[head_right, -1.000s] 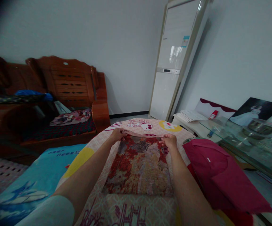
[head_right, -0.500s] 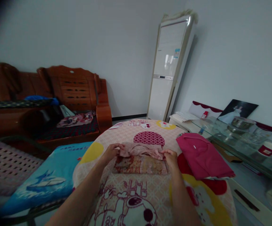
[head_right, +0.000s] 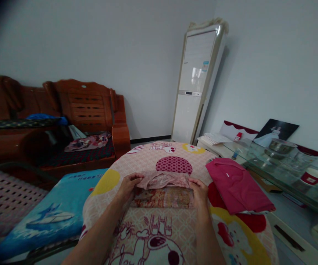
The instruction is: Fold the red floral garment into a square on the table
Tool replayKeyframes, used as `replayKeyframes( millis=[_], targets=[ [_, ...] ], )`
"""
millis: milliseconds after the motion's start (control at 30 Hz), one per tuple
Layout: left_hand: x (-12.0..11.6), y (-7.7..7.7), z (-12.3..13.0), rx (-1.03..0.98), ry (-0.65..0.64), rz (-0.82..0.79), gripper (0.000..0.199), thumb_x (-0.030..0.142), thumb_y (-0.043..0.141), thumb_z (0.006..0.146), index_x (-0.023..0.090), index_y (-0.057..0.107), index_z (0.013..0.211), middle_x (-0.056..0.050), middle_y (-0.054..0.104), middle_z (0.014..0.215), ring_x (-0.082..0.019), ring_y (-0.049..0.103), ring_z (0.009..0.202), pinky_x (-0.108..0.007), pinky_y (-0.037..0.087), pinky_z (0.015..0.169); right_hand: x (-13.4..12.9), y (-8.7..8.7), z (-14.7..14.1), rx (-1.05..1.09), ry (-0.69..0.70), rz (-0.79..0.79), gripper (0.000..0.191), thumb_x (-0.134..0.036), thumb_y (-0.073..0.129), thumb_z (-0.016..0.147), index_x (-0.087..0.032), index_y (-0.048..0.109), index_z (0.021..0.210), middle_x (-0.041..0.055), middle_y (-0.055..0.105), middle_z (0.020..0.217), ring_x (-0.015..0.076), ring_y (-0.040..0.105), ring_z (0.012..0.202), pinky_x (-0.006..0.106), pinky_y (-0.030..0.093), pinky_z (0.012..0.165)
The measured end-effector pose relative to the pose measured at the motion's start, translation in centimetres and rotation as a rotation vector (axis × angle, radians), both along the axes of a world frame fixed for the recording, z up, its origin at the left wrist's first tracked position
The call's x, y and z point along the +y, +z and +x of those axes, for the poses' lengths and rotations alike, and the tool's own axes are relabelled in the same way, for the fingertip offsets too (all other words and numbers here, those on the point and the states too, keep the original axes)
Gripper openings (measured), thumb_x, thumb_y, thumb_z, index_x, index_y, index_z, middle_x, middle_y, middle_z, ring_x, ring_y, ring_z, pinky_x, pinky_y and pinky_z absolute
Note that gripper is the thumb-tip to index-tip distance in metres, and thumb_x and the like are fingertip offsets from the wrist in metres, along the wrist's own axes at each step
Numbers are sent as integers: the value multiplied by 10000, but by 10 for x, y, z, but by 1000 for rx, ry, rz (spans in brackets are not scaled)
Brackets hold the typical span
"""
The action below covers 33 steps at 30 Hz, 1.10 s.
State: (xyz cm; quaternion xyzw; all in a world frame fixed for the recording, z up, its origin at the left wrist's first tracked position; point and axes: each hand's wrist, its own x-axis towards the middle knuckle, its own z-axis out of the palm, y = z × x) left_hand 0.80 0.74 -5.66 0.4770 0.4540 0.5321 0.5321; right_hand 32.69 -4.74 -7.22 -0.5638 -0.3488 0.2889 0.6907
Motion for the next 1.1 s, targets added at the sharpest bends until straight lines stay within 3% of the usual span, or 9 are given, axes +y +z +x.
replayKeyframes(
  millis=[67, 200, 333, 433, 567, 633, 733, 900, 1100],
  targets=[
    [-2, 0, -2, 72, -10, -6, 242, 303, 672, 588, 148, 703, 771, -24, 673, 638, -139, 574, 536, -241, 429, 507, -1, -3, 3, -29, -4, -23, 237, -343, 705, 557, -187, 751, 729, 78, 770, 807, 237, 697, 736, 335, 532, 679],
    [-7, 3, -7, 557, 1, 103, 192, 210, 578, 640, 174, 728, 755, -10, 678, 655, -139, 573, 565, -243, 419, 551, -6, -5, 6, -326, 4, -187, 195, -339, 619, 588, -217, 741, 680, 58, 757, 728, 251, 684, 715, 359, 528, 696],
    [-13, 11, -5, 852, 160, 228, 202, 192, 551, 726, 192, 738, 803, -36, 715, 830, -151, 601, 672, -265, 448, 665, -11, 2, -6, -704, -45, -104, 229, -284, 528, 688, -220, 742, 743, 87, 758, 865, 260, 661, 879, 392, 493, 869],
    [-18, 15, -2, 826, 174, 324, 204, 203, 548, 754, 198, 735, 836, -44, 708, 895, -167, 620, 758, -270, 474, 727, -14, 9, -19, -910, -53, -10, 290, -302, 487, 794, -192, 736, 895, 112, 740, 951, 261, 623, 960, 392, 460, 925],
    [-21, 17, -1, 746, -140, 394, 247, 211, 597, 736, 219, 741, 937, -37, 716, 976, -202, 640, 928, -297, 490, 858, -14, 9, -28, -1008, 7, -64, 228, -336, 530, 823, -201, 701, 888, 92, 717, 891, 242, 611, 876, 370, 458, 881],
    [-22, 16, -2, 757, -280, 422, 396, 191, 660, 674, 235, 719, 1062, -38, 700, 1111, -229, 618, 1054, -330, 466, 954, -13, 8, -28, -993, 32, -84, 189, -317, 533, 809, -210, 689, 808, 80, 708, 835, 231, 610, 834, 358, 460, 857],
    [-22, 13, -7, 792, -387, 450, 609, 134, 673, 605, 243, 658, 1204, -47, 646, 1258, -252, 572, 1168, -365, 429, 1034, -13, 8, -25, -872, 4, -17, 200, -303, 511, 796, -214, 688, 765, 89, 718, 860, 234, 622, 873, 353, 470, 857],
    [-19, 7, -10, 784, -405, 466, 683, 36, 532, 574, 240, 651, 1215, -38, 643, 1274, -227, 558, 1199, -358, 411, 1066, -22, 18, -25, -591, 54, 129, 229, -249, 446, 760, -222, 656, 675, 66, 725, 852, 226, 656, 869, 331, 499, 836],
    [-15, 3, -5, 706, -359, 468, 335, 131, 558, 734, 238, 756, 983, -43, 703, 1182, -212, 616, 1122, -330, 447, 1017, -28, 30, -37, -686, 86, 184, 269, -216, 445, 770, -223, 714, 777, 62, 734, 880, 224, 664, 890, 334, 507, 848]
  ],
)
